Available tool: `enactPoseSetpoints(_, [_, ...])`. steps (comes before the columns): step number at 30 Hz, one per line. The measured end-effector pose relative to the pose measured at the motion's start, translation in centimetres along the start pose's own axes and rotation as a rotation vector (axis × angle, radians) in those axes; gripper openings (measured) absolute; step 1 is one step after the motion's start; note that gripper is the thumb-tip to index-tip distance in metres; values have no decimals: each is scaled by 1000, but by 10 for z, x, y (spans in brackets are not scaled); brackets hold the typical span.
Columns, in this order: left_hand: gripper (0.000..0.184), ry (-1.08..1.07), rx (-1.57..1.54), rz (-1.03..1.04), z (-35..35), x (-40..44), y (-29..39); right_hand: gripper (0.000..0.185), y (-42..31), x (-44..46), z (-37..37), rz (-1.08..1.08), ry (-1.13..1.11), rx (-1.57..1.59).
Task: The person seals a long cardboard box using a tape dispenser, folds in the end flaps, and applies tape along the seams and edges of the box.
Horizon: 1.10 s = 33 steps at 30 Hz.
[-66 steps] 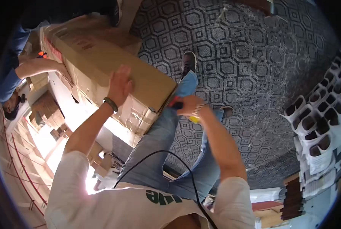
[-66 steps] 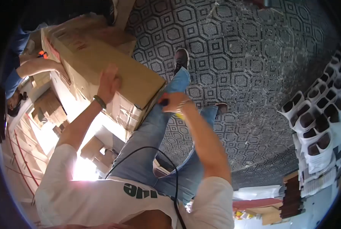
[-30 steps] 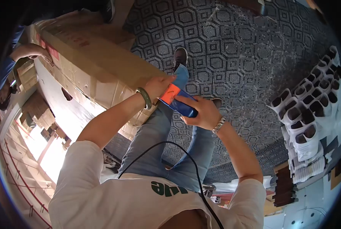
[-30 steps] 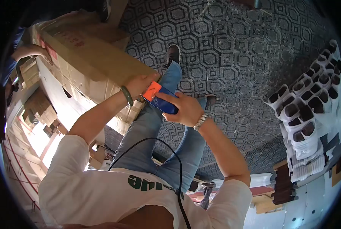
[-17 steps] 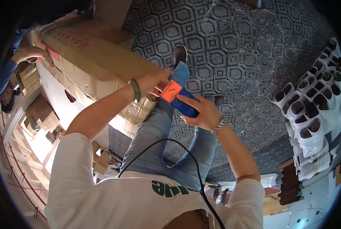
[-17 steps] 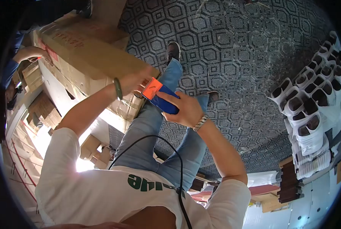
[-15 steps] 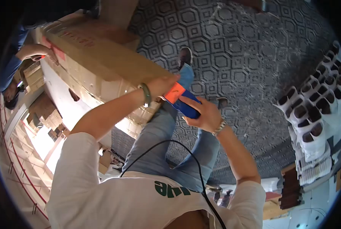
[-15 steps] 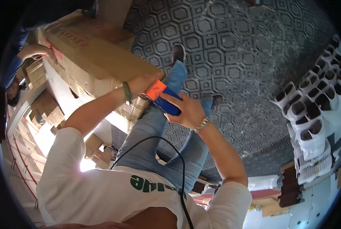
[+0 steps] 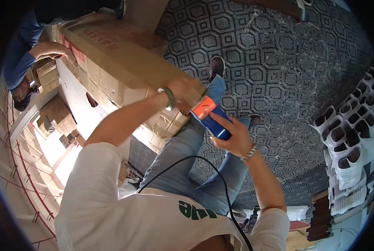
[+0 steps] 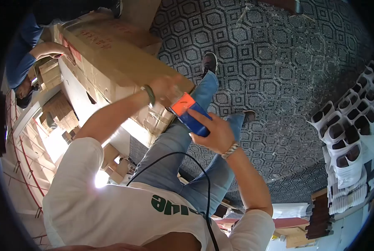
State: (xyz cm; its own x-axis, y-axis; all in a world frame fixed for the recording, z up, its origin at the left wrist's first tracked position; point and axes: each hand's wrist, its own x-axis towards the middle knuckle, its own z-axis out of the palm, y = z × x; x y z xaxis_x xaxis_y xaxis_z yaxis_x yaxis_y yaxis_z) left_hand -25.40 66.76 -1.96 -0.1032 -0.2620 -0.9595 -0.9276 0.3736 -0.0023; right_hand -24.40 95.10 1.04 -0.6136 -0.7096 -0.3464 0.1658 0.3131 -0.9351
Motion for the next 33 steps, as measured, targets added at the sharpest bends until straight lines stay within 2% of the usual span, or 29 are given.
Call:
enactPoseSetpoints(2, [60,123,40,-36,-43,10,-2,65,9,-7,-5,37,-10,-30])
enactPoseSetpoints(4, [60,85,181,-187,-67,19,1,64,21,-6,3,61,-30,18])
enactPoseSetpoints(5, [60,73,183,-185,-66,18,1,63,31,1,8,72,-44,67])
enactPoseSetpoints(7, [45,213,-20,-175,-66,22,5,62,48,23,10,73,-65,160])
enactPoseSetpoints(8, [45,211,-15,-172,-69,24,4,62,49,32,8,75,-60,161])
enactPoseSetpoints(12, [42,239,548,-52,-83,37,-26,57,43,63,0,233,-332,152])
enactPoseSetpoints(17, [43,262,1230,137,-92,62,-45,56,42,89,27,188,-366,142])
enactPoseSetpoints(23, [42,449,1325,186,-89,61,-29,56,32,115,19,247,-524,22])
enactPoseSetpoints(27, [35,282,1205,339,-52,27,-45,56,34,113,22,249,-577,41])
enactPoseSetpoints(29, [24,705,1282,1047,-62,79,-97,56,37,119,7,211,-525,43])
enactPoseSetpoints(30, [24,695,1278,1057,-57,61,-79,56,36,120,5,163,-508,56])
enactPoseSetpoints(32, [15,562,1110,880,-49,11,-51,56,35,116,4,72,-471,98])
enactPoseSetpoints(33, [12,664,1042,1142,-39,-2,-64,56,35,120,1,78,-457,105])
